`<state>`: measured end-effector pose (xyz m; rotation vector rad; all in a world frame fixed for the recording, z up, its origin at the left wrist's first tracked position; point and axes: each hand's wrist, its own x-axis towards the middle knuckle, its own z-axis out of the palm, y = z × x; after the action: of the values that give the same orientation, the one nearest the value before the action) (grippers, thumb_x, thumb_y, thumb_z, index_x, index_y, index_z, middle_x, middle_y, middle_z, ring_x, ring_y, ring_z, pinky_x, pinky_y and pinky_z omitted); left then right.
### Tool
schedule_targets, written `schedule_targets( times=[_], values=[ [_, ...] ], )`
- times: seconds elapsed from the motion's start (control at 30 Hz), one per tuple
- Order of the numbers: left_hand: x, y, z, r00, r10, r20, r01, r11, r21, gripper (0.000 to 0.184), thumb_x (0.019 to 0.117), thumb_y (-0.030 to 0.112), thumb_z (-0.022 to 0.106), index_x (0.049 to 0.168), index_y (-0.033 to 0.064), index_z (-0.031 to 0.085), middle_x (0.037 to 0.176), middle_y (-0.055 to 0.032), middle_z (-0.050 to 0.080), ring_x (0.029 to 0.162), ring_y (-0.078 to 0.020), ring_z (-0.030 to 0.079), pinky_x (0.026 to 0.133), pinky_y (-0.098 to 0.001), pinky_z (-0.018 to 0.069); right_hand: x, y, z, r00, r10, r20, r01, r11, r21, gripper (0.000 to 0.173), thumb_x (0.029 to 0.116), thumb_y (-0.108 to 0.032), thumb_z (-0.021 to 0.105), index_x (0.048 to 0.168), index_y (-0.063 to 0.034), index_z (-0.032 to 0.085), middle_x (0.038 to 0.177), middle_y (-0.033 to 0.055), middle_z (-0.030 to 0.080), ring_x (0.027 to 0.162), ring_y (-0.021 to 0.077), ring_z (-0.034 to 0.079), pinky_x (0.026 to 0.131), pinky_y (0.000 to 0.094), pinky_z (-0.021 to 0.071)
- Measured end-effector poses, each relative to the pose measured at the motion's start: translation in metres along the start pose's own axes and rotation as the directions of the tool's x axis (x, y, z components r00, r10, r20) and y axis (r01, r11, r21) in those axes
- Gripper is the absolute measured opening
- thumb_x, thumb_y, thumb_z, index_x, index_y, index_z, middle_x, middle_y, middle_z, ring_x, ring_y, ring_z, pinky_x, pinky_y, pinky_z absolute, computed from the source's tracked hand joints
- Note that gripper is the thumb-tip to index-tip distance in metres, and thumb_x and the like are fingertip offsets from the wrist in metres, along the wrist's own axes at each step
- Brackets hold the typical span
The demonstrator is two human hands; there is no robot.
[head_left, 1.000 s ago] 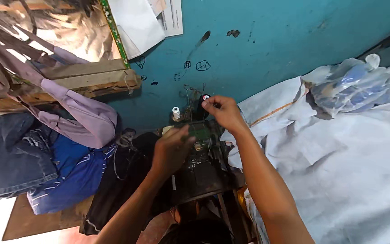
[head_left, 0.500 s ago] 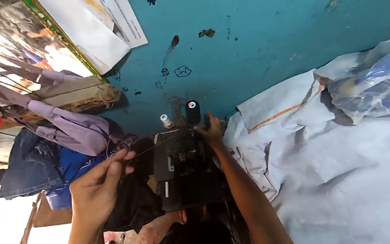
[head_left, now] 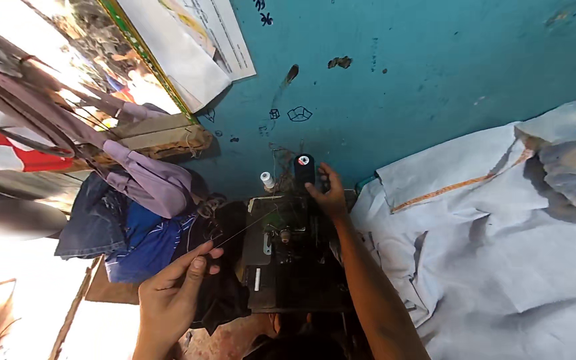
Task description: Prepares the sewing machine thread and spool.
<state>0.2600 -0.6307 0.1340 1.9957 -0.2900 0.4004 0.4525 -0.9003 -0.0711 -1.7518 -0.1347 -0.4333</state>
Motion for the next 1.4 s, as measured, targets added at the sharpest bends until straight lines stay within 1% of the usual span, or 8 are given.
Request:
schedule_targets(
  times=[0.5,0.63,0.7,0.83,0.9,1.0,1.2,1.4],
  values=[
    [0.0,0.005,-0.006,0.998,0.044,-0.04,-0.043,0.998,0.037,0.025,0.1062,0.016,0.053,0.117,0.0027,0.071,0.104,0.006,0.077,0.089,-0.0011,0.071,0.08,-0.0185,0.0605,0.011,-0.009,0.025,0.891,-0.337,-0.304,0.319,0.942,-0.108,0.017,0.095,-0.01,0.069,0.1,0.0044,0.077,0.1,0.0176,0.074,0.096,0.0203,0.071,0.089,0.0291,0.0574],
    [0.037,-0.017,0.007,0.985,0.119,0.126,-0.154,0.933,0.325,0.032,0.1061,0.023,0.05,0.107,0.0012,0.073,0.106,-0.0067,0.074,0.099,-0.012,0.07,0.09,-0.033,0.0581,0.011,-0.029,0.011,0.989,-0.097,-0.109,0.076,0.979,-0.188,0.026,0.1042,-0.015,0.054,0.107,0.006,0.068,0.107,0.0215,0.067,0.099,0.0286,0.067,0.09,0.0411,0.0552],
    [0.087,-0.032,0.034,0.931,0.119,0.345,-0.278,0.844,0.458,0.032,0.1058,0.023,0.051,0.109,0.0013,0.074,0.132,-0.0125,0.067,0.122,-0.0291,0.063,0.103,-0.0506,0.05,0.012,-0.042,0.006,0.997,0.035,-0.067,-0.047,0.98,-0.192,0.029,0.1068,-0.016,0.049,0.115,0.0086,0.063,0.114,0.0247,0.065,0.106,0.032,0.065,0.095,0.0451,0.0534],
    [0.182,-0.055,0.103,0.821,0.107,0.561,-0.462,0.703,0.541,0.024,0.104,0.018,0.056,0.11,0.0023,0.073,0.156,-0.0115,0.047,0.142,-0.0347,0.047,0.109,-0.0553,0.0441,0.016,-0.067,0.001,0.978,0.172,-0.115,-0.19,0.967,-0.171,0.032,0.109,-0.015,0.045,0.122,0.0115,0.057,0.111,0.0262,0.064,0.101,0.0301,0.065,0.091,0.0451,0.0531],
    [0.204,-0.066,0.119,0.776,0.01,0.631,-0.489,0.642,0.59,0.023,0.1031,0.015,0.057,0.116,0.0033,0.072,0.152,-0.0139,0.052,0.146,-0.0351,0.042,0.114,-0.0557,0.0381,0.016,-0.074,-0.003,0.972,0.194,-0.131,-0.216,0.96,-0.178,0.032,0.1092,-0.015,0.044,0.121,0.0112,0.057,0.107,0.025,0.064,0.097,0.0288,0.065,0.089,0.0442,0.0531],
    [0.216,-0.078,0.111,0.719,-0.009,0.695,-0.532,0.638,0.557,0.018,0.1011,0.008,0.059,0.112,0.0005,0.072,0.122,-0.0198,0.066,0.124,-0.04,0.059,0.1,-0.0565,0.0497,0.021,-0.08,-0.012,0.971,0.202,-0.131,-0.224,0.958,-0.182,0.03,0.1094,-0.017,0.044,0.118,0.0085,0.058,0.102,0.0208,0.064,0.091,0.0245,0.064,0.085,0.0413,0.0531],
    [0.186,-0.147,0.071,0.797,0.372,0.476,-0.554,0.763,0.333,0.018,0.0956,-0.006,0.055,0.102,-0.0045,0.072,0.118,-0.0233,0.068,0.12,-0.0403,0.063,0.104,-0.0518,0.0503,0.064,-0.109,-0.031,0.977,0.213,0.031,-0.19,0.921,-0.34,0.031,0.1083,-0.021,0.049,0.118,0.0048,0.062,0.104,0.02,0.067,0.093,0.0281,0.067,0.087,0.0468,0.0544],
    [0.18,-0.151,0.086,0.816,0.443,0.372,-0.546,0.802,0.242,0.016,0.0977,-0.003,0.057,0.101,-0.0045,0.073,0.121,-0.0221,0.068,0.128,-0.0402,0.059,0.11,-0.0493,0.0467,0.043,-0.12,-0.021,0.894,0.44,0.081,-0.339,0.783,-0.521,0.035,0.1019,-0.032,0.064,0.11,0.0012,0.071,0.102,0.0204,0.07,0.097,0.034,0.067,0.089,0.0563,0.0509]
  ],
)
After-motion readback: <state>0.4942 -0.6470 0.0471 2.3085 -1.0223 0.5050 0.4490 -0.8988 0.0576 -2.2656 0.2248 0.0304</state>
